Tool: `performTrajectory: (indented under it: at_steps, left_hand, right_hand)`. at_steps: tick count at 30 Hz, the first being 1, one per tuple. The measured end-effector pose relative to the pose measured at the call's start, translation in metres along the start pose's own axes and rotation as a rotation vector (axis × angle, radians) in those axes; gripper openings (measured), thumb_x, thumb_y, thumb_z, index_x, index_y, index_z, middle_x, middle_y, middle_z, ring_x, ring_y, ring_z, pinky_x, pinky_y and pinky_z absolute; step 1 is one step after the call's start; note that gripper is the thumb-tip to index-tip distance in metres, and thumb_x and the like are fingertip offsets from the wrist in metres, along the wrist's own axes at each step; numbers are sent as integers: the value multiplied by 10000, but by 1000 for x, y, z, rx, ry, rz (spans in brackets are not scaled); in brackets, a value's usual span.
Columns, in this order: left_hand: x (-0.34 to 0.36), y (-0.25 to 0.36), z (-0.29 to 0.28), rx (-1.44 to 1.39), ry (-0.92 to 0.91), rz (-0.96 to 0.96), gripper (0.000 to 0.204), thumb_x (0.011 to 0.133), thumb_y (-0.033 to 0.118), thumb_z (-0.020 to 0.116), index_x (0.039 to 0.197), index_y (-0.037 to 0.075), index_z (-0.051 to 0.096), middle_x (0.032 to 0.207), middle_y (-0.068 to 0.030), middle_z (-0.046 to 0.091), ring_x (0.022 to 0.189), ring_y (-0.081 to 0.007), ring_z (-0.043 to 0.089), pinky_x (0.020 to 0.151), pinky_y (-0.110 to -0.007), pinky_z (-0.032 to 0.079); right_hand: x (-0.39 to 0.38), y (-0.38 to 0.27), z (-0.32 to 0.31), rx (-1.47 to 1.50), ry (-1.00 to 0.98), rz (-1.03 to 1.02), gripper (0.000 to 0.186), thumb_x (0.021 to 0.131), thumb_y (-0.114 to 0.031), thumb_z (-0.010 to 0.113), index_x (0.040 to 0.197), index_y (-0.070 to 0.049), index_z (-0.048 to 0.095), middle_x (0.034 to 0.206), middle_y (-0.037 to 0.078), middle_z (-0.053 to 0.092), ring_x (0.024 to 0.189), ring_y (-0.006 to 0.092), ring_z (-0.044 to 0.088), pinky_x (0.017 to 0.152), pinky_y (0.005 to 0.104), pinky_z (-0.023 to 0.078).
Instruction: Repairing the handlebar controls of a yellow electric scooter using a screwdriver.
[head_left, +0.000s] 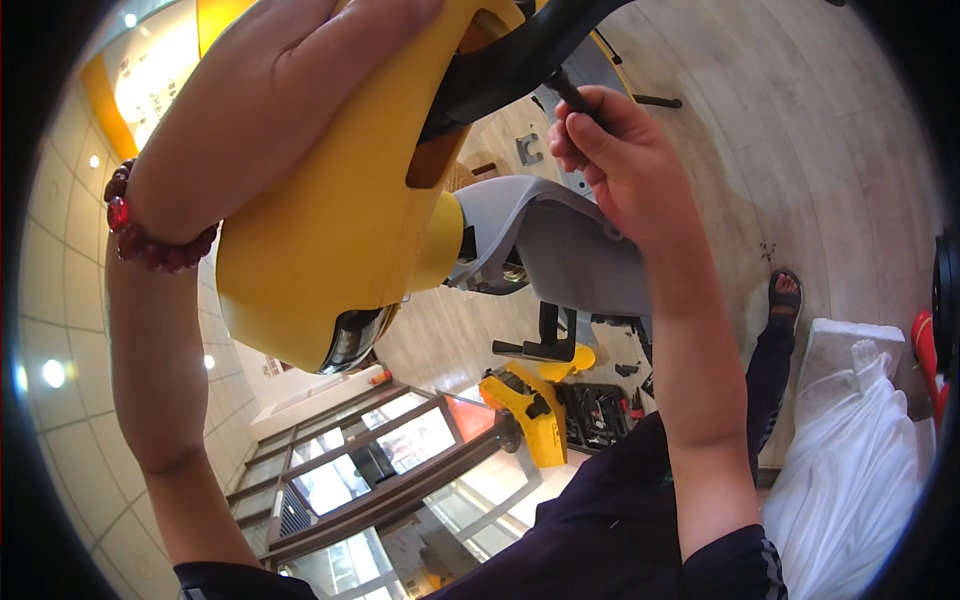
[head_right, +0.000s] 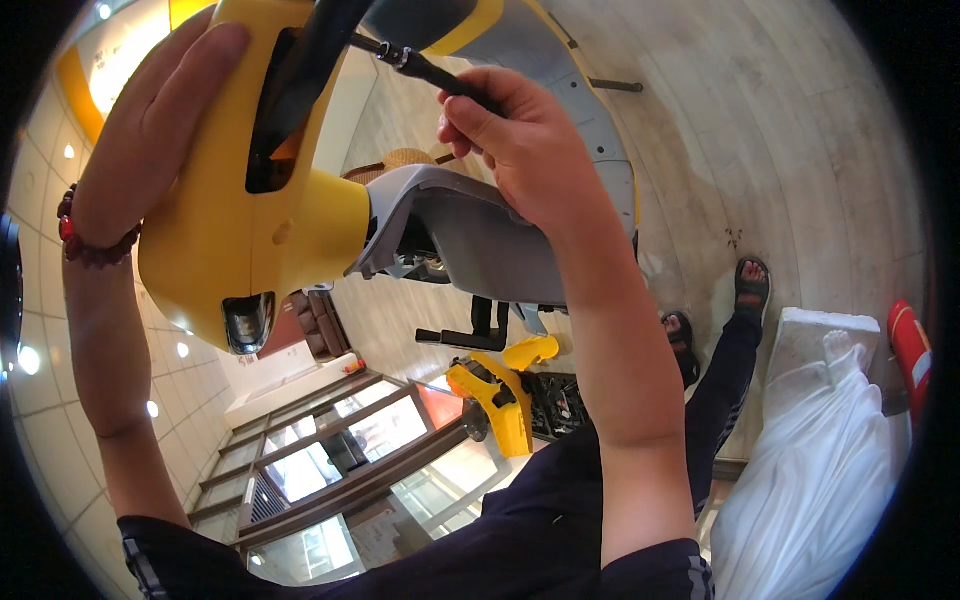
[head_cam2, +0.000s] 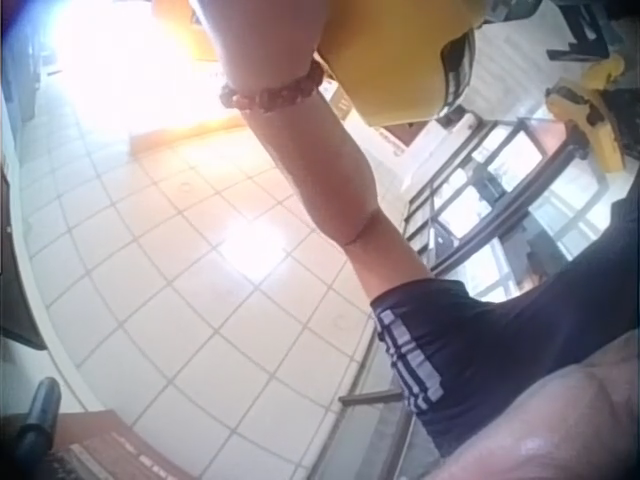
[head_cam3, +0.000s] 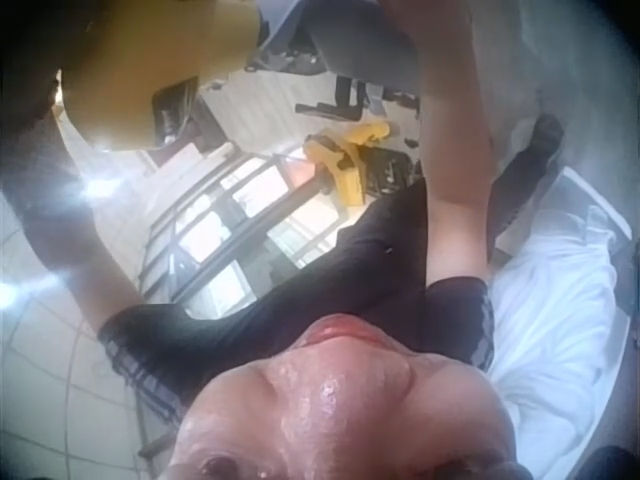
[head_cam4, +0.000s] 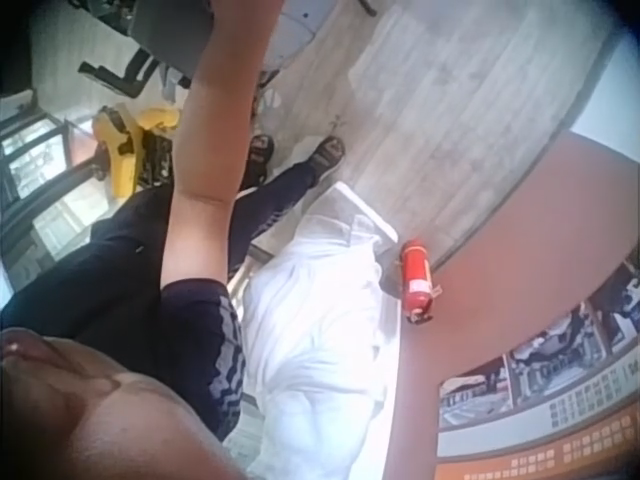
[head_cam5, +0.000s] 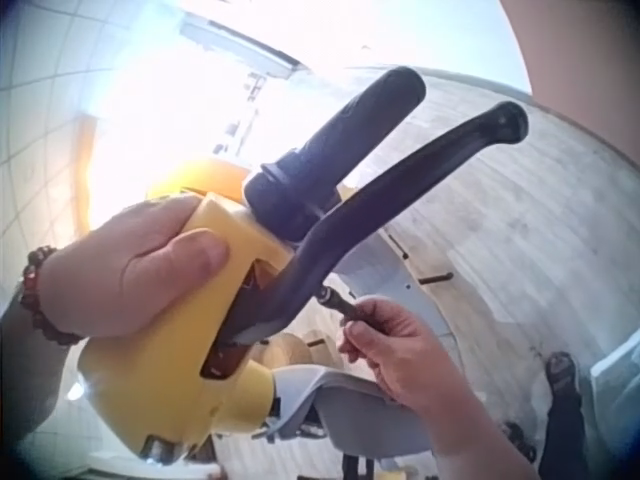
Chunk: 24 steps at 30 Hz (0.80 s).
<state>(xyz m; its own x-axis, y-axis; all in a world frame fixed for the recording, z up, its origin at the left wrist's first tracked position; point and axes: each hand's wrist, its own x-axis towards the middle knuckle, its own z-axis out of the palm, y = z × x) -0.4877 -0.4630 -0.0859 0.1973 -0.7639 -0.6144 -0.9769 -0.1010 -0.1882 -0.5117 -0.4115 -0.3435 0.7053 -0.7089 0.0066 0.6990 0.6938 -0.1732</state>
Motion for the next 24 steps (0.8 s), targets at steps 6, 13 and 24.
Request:
performTrajectory:
  at_steps: [6, 13, 24]
  left_hand:
    - [8, 15, 12, 37, 133, -180, 442, 904, 374, 371, 1018, -20, 534, 840, -129, 604, 756, -179, 592, 709, -284, 478]
    - [1, -50, 13, -614, 18, -194, 447, 924, 408, 390, 1133, 25, 487, 958, -111, 600, 789, -109, 614, 685, -235, 524]
    - [1, -41, 15, -610, 132, -268, 417, 893, 403, 452, 1073, 40, 549, 895, -60, 582, 777, -105, 545, 716, -236, 440]
  right_hand:
    - [3, -3, -4, 3, 89, -59, 141, 846, -62, 581, 972, 0, 578, 810, 43, 540, 740, 114, 531, 669, 240, 420]
    - [7, -10, -6, 111, 57, -107, 188, 798, -36, 636, 967, -3, 562, 916, 79, 533, 775, 154, 556, 703, 242, 437]
    - [11, 2, -13, 410, 16, 27, 201, 802, -47, 637, 962, -14, 520, 832, 106, 579, 766, 212, 630, 764, 279, 529]
